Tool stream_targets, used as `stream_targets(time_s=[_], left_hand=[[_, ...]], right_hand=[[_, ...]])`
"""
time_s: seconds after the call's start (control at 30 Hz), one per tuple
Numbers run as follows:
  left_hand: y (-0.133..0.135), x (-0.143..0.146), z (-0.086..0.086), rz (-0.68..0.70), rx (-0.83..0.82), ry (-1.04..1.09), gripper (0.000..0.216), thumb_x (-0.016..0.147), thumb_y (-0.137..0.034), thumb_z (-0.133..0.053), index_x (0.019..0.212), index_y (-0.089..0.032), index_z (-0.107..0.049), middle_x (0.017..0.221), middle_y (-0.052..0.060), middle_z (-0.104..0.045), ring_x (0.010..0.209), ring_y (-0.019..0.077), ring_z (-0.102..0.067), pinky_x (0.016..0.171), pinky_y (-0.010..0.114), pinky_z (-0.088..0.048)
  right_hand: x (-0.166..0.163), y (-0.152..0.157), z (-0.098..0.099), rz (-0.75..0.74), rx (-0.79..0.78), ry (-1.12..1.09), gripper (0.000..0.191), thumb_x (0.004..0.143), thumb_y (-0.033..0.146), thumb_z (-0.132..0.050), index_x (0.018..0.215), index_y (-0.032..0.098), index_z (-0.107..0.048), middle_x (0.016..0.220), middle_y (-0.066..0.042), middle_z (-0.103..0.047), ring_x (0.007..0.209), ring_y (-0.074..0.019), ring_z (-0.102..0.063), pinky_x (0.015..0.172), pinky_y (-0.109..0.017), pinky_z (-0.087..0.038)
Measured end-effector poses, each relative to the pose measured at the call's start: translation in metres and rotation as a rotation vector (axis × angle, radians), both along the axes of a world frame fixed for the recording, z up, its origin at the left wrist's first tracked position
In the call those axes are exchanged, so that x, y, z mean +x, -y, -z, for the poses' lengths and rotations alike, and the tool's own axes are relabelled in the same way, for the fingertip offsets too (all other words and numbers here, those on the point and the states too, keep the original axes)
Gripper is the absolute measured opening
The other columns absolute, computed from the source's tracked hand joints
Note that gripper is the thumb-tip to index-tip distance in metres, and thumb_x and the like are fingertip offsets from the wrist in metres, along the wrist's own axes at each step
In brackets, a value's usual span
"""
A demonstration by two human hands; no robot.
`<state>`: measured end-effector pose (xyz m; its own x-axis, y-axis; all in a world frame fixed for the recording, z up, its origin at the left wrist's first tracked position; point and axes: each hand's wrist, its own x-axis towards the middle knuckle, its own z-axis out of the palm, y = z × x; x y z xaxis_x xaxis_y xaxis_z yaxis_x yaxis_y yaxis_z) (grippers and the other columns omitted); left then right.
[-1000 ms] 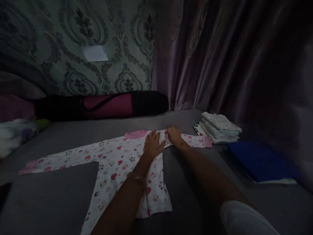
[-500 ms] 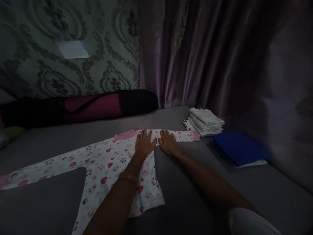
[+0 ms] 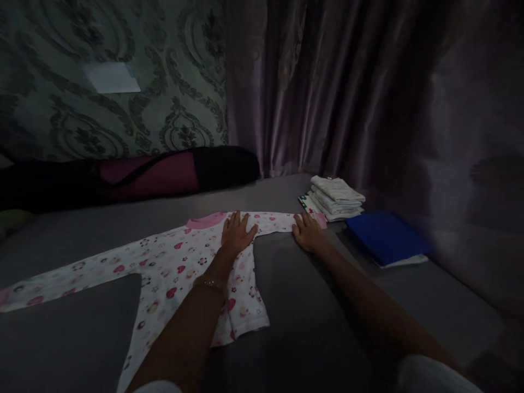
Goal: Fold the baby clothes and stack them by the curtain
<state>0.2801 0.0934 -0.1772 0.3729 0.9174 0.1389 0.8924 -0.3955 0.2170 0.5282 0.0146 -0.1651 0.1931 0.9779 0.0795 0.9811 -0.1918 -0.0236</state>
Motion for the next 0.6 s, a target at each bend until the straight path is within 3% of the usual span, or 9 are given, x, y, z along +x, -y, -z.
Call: stream_targets(time_s=[0.13, 0.2, 0.3, 0.4, 0.5, 0.6], left_hand=[[-0.003, -0.006, -0.021, 0.020, -0.190, 0.083, 0.068, 0.089, -0.064, -0.027, 0.142, -0.022, -0.037, 0.153, 0.012, -0.027, 0.143, 0.0280, -0.018, 0.112, 0.049, -0.022], [0.000, -0.017, -0.040, 0.063, -0.286, 0.225, 0.063, 0.092, -0.060, -0.025, 0.142, -0.024, -0.037, 0.151, 0.009, -0.034, 0.140, 0.0238, -0.029, 0.110, 0.042, -0.029], [0.013, -0.046, -0.072, 0.085, -0.281, 0.326, 0.063, 0.093, -0.058, -0.024, 0.145, -0.023, -0.032, 0.150, 0.006, -0.035, 0.133, 0.0197, -0.041, 0.105, 0.033, -0.037], [0.038, -0.092, -0.092, 0.121, -0.228, 0.444, 0.068, 0.087, -0.060, -0.036, 0.138, -0.015, -0.042, 0.143, 0.010, -0.046, 0.127, 0.0232, -0.047, 0.105, 0.036, -0.038], [0.073, -0.150, -0.093, 0.037, -0.203, 0.473, 0.070, 0.078, -0.064, -0.047, 0.128, -0.014, -0.051, 0.133, 0.013, -0.055, 0.117, 0.0247, -0.055, 0.097, 0.038, -0.045], [0.115, -0.209, -0.083, -0.143, -0.213, 0.457, 0.063, 0.074, -0.062, -0.051, 0.116, -0.016, -0.057, 0.111, 0.010, -0.066, 0.096, 0.0238, -0.064, 0.084, 0.038, -0.052]], right_hand=[[-0.003, 0.001, -0.001, -0.008, 0.002, 0.004, 0.054, 0.097, 0.037, -0.025, 0.144, 0.013, -0.034, 0.151, -0.016, -0.029, 0.140, -0.0265, -0.022, 0.111, -0.042, -0.019], [-0.004, 0.003, -0.003, -0.041, 0.035, 0.000, 0.053, 0.097, 0.037, -0.025, 0.143, 0.011, -0.035, 0.150, -0.017, -0.030, 0.139, -0.0271, -0.024, 0.110, -0.043, -0.020], [-0.003, 0.007, -0.007, -0.113, 0.108, -0.070, 0.053, 0.096, 0.037, -0.028, 0.140, 0.010, -0.039, 0.148, -0.017, -0.035, 0.136, -0.0264, -0.030, 0.109, -0.042, -0.025], [-0.005, 0.016, -0.014, -0.132, 0.196, -0.198, 0.052, 0.094, 0.036, -0.031, 0.139, 0.010, -0.042, 0.142, -0.017, -0.043, 0.130, -0.0256, -0.039, 0.107, -0.041, -0.029], [-0.016, 0.030, -0.022, -0.135, 0.231, -0.341, 0.048, 0.093, 0.033, -0.032, 0.134, 0.012, -0.049, 0.131, -0.016, -0.055, 0.117, -0.0243, -0.051, 0.101, -0.039, -0.036], [-0.038, 0.051, -0.026, -0.253, 0.133, -0.507, 0.041, 0.090, 0.033, -0.038, 0.119, 0.015, -0.060, 0.110, -0.011, -0.066, 0.097, -0.0207, -0.061, 0.087, -0.033, -0.046]])
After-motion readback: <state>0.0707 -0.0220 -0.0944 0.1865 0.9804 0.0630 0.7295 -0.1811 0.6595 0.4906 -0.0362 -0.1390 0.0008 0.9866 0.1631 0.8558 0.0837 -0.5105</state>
